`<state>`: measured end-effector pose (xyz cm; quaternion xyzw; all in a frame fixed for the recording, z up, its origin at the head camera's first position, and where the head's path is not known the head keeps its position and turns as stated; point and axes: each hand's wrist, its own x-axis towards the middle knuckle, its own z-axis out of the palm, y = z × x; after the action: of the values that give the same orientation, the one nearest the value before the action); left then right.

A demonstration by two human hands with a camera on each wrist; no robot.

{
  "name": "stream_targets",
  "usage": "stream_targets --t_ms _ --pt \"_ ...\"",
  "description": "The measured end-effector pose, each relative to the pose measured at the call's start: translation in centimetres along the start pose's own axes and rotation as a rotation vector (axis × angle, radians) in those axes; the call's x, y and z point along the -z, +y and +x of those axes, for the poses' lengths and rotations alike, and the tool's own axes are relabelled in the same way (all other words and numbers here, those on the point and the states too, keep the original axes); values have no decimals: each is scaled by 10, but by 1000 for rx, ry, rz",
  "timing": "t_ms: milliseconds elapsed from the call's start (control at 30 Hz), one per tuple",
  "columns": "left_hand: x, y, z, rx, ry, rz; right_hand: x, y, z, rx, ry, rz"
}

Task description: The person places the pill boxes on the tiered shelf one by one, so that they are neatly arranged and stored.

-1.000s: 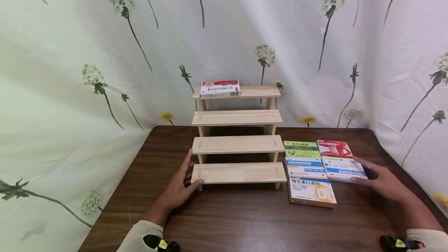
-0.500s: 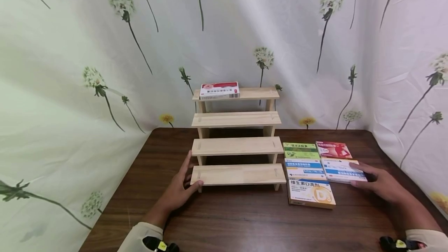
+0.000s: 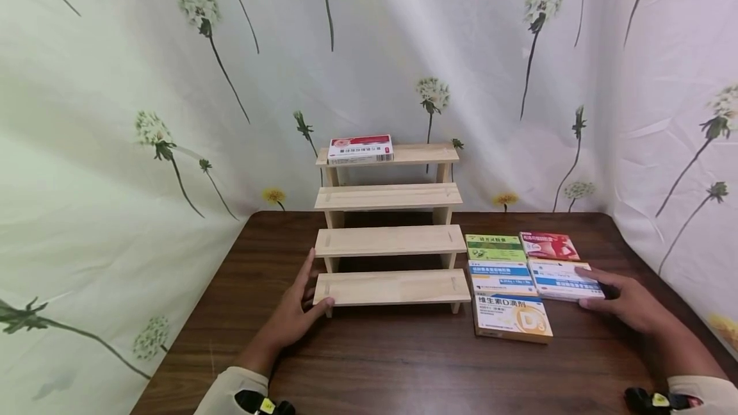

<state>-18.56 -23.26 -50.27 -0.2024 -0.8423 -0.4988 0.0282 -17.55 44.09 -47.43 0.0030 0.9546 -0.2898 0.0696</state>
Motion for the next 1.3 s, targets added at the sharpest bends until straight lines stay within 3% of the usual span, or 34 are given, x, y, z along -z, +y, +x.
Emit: stream_targets --t_ms 1300 --pt "0 -2 1 8 -2 -1 0 3 0 -28 12 36"
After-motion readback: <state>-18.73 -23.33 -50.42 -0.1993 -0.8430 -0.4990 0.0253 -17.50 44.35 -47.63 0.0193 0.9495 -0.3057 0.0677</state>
